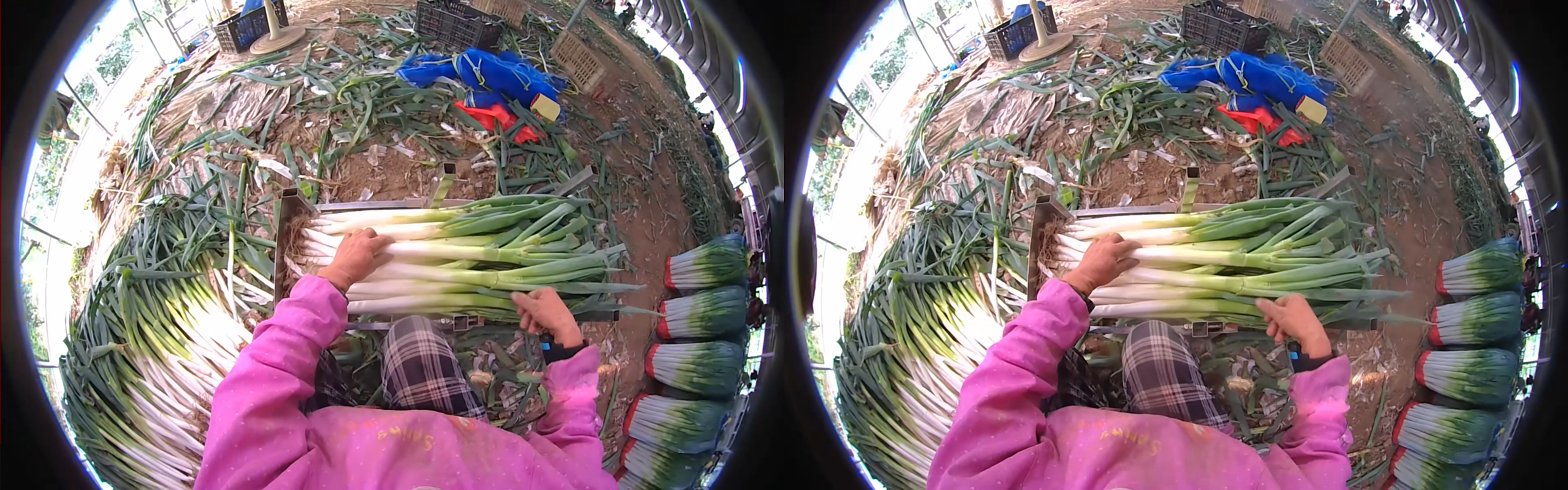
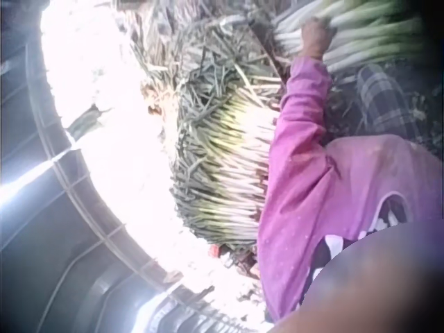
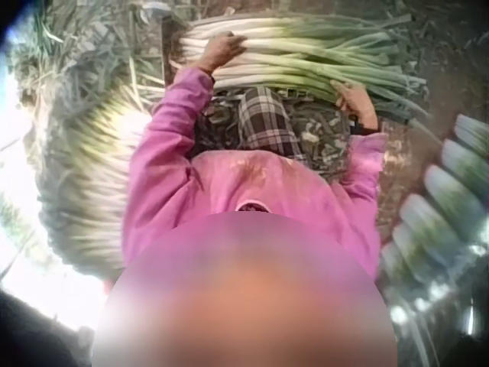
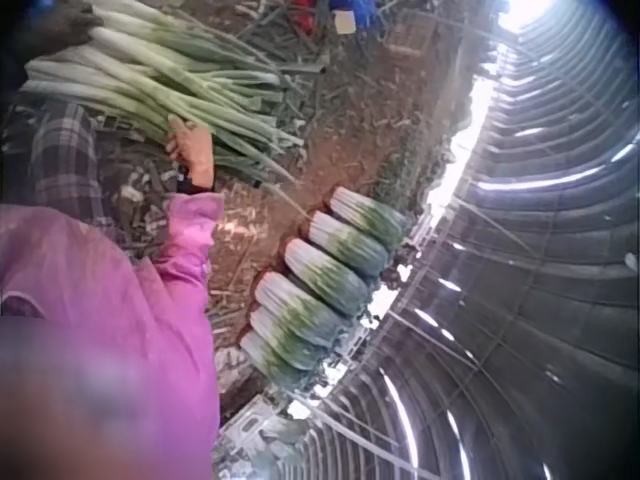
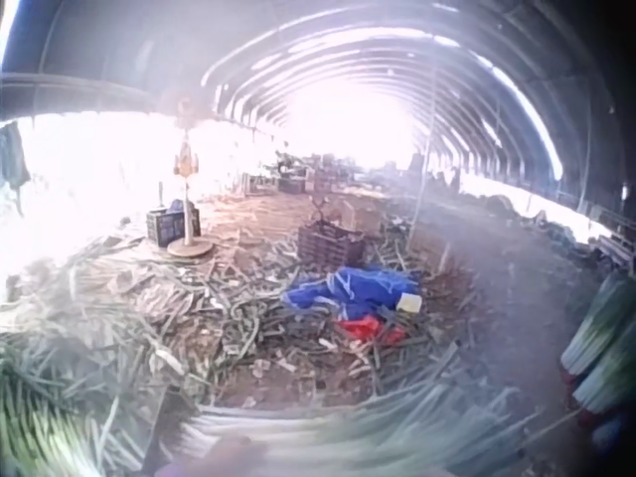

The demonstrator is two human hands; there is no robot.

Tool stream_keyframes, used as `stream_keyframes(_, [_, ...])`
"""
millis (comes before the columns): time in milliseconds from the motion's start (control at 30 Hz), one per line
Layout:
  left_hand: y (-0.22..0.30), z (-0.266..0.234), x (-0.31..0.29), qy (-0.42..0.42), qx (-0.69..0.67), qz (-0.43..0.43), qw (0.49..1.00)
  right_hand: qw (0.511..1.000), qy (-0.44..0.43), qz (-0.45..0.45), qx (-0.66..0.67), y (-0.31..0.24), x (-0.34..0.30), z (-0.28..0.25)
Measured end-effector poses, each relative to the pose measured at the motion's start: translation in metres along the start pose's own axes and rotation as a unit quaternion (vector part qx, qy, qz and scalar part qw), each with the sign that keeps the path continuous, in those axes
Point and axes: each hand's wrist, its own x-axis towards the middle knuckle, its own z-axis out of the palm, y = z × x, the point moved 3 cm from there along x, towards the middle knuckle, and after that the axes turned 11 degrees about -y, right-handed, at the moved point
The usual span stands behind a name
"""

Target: The person sorts leeks by picking them up from a large pile and placing them into a bundle in a wooden frame.

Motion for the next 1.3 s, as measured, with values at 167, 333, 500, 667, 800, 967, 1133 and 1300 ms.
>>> stream_keyframes(167, [-0.002, -0.002, 0.000, -0.051, -0.023, -0.052, 0.997, 0.915, 0.260, -0.184, -0.247, -0.034, -0.007, -0.022])
stream_keyframes(333, [-0.005, -0.002, -0.012, -0.039, 0.017, -0.080, 0.996, 0.786, 0.208, -0.279, -0.511, -0.041, 0.024, 0.005])
stream_keyframes(500, [-0.038, -0.031, -0.049, 0.038, -0.016, -0.136, 0.990, 0.831, 0.183, -0.289, -0.440, -0.042, 0.021, -0.003])
stream_keyframes(667, [-0.051, -0.035, -0.060, 0.027, 0.064, -0.174, 0.982, 0.823, 0.175, -0.330, -0.427, -0.041, 0.030, -0.012])
stream_keyframes(800, [-0.053, -0.045, -0.050, -0.072, 0.122, -0.152, 0.978, 0.786, 0.203, -0.318, -0.490, -0.056, 0.047, -0.022])
stream_keyframes(967, [-0.061, -0.048, -0.041, -0.141, 0.098, -0.100, 0.980, 0.740, 0.189, -0.298, -0.573, -0.064, 0.062, -0.016])
stream_keyframes(1133, [-0.095, -0.043, -0.078, -0.124, 0.019, -0.186, 0.974, 0.748, 0.182, -0.327, -0.548, -0.053, 0.073, 0.026])
stream_keyframes(1300, [-0.067, -0.051, -0.083, 0.077, -0.100, -0.101, 0.987, 0.773, 0.186, -0.297, -0.529, -0.021, 0.064, 0.005])
